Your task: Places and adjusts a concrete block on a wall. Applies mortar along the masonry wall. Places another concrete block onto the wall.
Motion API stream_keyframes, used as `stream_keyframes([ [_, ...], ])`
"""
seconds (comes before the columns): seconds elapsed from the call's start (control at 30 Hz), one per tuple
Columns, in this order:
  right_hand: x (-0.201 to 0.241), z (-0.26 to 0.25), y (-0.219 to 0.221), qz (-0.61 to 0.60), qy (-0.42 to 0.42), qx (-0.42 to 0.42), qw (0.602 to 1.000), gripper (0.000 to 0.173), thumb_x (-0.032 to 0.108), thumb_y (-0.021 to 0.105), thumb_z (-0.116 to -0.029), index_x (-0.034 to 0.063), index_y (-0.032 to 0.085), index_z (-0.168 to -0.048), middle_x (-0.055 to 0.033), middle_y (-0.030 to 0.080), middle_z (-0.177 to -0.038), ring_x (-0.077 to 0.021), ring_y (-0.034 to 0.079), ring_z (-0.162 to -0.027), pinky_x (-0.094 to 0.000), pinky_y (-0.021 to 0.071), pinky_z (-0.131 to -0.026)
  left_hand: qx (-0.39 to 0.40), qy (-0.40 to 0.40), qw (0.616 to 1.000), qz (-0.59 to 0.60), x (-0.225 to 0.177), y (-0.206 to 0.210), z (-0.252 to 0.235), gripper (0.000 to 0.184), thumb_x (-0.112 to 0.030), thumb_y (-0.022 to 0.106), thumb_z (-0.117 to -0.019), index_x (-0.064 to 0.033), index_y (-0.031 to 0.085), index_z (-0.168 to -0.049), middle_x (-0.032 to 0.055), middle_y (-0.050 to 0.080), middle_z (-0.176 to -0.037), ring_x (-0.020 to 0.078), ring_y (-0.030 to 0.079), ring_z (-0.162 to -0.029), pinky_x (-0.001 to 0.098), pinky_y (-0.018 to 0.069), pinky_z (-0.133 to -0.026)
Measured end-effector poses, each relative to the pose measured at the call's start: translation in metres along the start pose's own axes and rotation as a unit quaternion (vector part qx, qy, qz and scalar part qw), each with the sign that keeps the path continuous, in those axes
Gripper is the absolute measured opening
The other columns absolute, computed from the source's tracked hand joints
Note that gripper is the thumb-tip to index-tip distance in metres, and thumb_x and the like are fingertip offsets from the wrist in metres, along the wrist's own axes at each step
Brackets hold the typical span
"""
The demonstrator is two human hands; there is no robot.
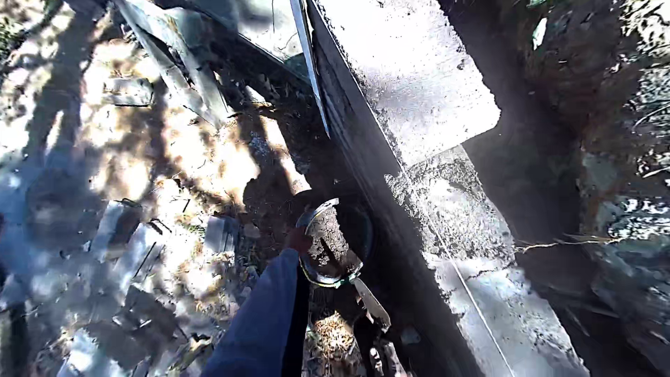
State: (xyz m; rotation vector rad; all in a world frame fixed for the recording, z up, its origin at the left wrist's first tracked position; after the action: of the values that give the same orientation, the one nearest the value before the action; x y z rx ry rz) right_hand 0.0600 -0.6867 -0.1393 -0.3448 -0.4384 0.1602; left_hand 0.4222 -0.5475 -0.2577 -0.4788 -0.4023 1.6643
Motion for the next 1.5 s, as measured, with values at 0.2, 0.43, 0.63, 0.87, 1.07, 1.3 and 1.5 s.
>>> stream_keyframes([
  [0.2,-0.022,-0.023,0.002,0.191,0.134,0.089,0.968,0.057,0.033,0.056,-0.1032,-0.0029,0.049,-0.148,-0.0278,0.062,-0.135,-0.0409,0.059,-0.129,-0.0546,0.0447,-0.109,0.064,0.015,0.997,-0.037,0.020,0.111,0.011,0.050,-0.026,0.063,-0.1001,0.0038,0.055,-0.140,0.0289,0.058,-0.138,0.0429,0.056,-0.130,0.0597,0.0435,-0.109],
  [0.43,-0.039,-0.169,0.061,0.313,0.138,0.109,0.933,0.050,0.038,0.039,-0.1092,0.0062,0.057,-0.144,-0.0229,0.061,-0.140,-0.0395,0.058,-0.130,-0.0592,0.0450,-0.107,0.033,0.034,0.999,0.024,0.087,0.180,-0.042,0.045,-0.027,0.061,-0.1011,-0.0007,0.059,-0.137,0.0296,0.065,-0.125,0.0480,0.062,-0.118,0.0694,0.0452,-0.098],
  [0.63,-0.028,-0.267,0.137,0.393,0.076,0.111,0.910,0.043,0.025,0.055,-0.1034,0.0020,0.057,-0.140,-0.0267,0.060,-0.135,-0.0441,0.059,-0.125,-0.0638,0.0512,-0.095,0.087,-0.030,0.952,0.292,0.198,0.230,-0.055,0.052,-0.029,0.072,-0.0956,-0.0016,0.054,-0.136,0.0226,0.065,-0.117,0.0338,0.065,-0.100,0.0557,0.0535,-0.085],
  [0.87,-0.063,-0.312,0.201,0.356,0.055,0.201,0.911,0.040,0.034,0.050,-0.1054,0.0008,0.070,-0.115,-0.0264,0.068,-0.120,-0.0451,0.064,-0.116,-0.0698,0.0488,-0.095,0.091,-0.060,0.895,0.433,0.202,0.263,-0.047,0.042,-0.009,0.070,-0.0924,-0.0019,0.054,-0.130,0.0145,0.065,-0.106,0.0216,0.065,-0.091,0.0429,0.0558,-0.079],
  [1.07,-0.056,-0.285,0.243,0.216,0.018,0.238,0.947,0.049,0.033,0.034,-0.1131,-0.0043,0.065,-0.110,-0.0256,0.066,-0.102,-0.0381,0.066,-0.095,-0.0567,0.0518,-0.085,0.118,-0.006,0.881,0.459,0.186,0.267,-0.040,0.042,-0.006,0.072,-0.0915,-0.0006,0.056,-0.130,0.0138,0.068,-0.105,0.0195,0.067,-0.091,0.0397,0.0571,-0.082],
  [1.3,-0.059,-0.258,0.218,0.012,0.106,0.262,0.959,0.048,0.044,0.035,-0.1123,0.0055,0.058,-0.095,0.0008,0.042,-0.061,-0.0100,0.040,-0.047,-0.0258,0.0367,-0.046,0.150,-0.006,0.900,0.410,0.186,0.248,-0.057,0.059,-0.052,0.060,-0.0999,-0.0080,0.056,-0.138,0.0179,0.066,-0.121,0.0296,0.064,-0.109,0.0543,0.0521,-0.094],
  [1.5,-0.022,-0.212,0.184,0.001,0.063,0.258,0.964,0.041,0.041,0.040,-0.1115,0.0076,0.062,-0.121,-0.0032,0.055,-0.080,-0.0117,0.049,-0.060,-0.0304,0.0451,-0.057,0.121,-0.040,0.838,0.531,0.199,0.207,-0.049,0.065,-0.068,0.038,-0.1012,-0.0172,0.058,-0.138,0.0072,0.067,-0.118,0.0198,0.065,-0.102,0.0434,0.0561,-0.084],
])
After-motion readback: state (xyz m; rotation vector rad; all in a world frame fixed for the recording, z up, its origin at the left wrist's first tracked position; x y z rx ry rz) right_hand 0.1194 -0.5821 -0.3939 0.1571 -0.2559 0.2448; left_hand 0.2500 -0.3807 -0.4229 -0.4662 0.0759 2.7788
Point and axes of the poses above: each hand's wrist, its own z-axis away from the middle knuckle, its own y-axis out of the palm, x = y × z, the point moved 8 cm from there along -z, towards the middle knuckle
